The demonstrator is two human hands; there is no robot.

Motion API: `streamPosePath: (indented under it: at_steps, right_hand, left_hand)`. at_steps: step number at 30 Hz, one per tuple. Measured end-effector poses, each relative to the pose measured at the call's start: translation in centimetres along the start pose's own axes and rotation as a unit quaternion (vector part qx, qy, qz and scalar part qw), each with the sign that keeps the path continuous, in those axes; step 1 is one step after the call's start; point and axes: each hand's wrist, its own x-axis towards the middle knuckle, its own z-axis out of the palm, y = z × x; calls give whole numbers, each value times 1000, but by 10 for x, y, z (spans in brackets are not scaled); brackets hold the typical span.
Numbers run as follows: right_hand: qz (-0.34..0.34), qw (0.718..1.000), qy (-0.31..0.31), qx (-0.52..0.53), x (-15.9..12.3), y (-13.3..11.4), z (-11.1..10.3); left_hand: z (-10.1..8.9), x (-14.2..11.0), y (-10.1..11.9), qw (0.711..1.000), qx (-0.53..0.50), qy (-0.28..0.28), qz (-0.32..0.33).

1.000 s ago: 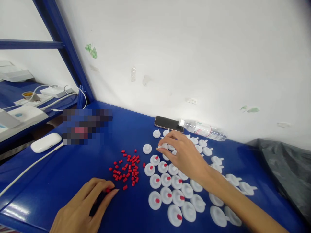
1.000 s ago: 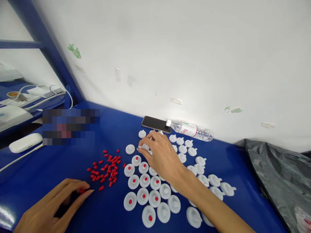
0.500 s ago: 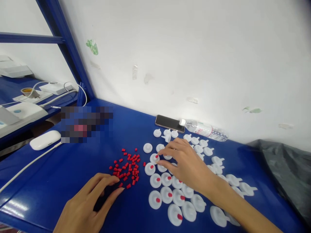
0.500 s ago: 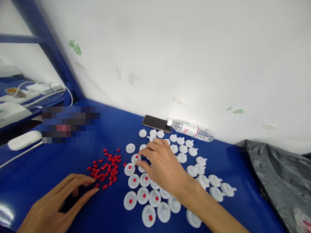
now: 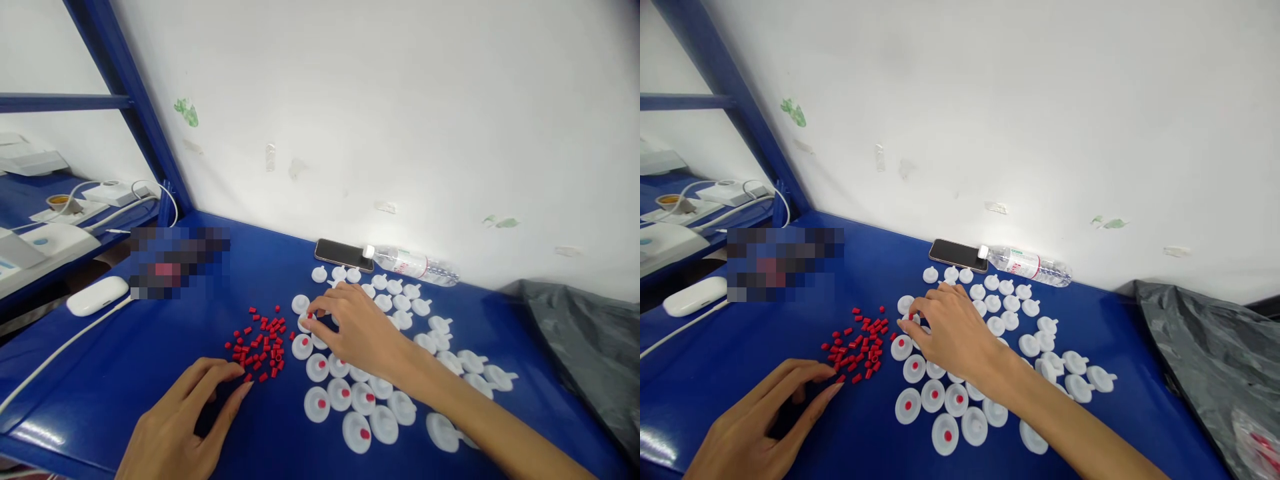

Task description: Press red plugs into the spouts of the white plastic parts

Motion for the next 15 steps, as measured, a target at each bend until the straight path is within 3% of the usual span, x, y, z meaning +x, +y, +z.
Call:
streamPosePath:
  at_steps: [8, 12, 15]
  right_hand:
    - [-4, 1000, -17, -3, -5, 5, -4]
    - [18, 1000, 19, 16, -13, 4, -16]
    - [17, 999, 13, 48, -23, -8, -24]
  left_hand:
    - [-2, 5, 6, 1000, -9, 4, -3]
    - [-5, 4, 13, 998, -30, 40, -23]
    - [-11, 1, 23, 995, -43, 76, -39]
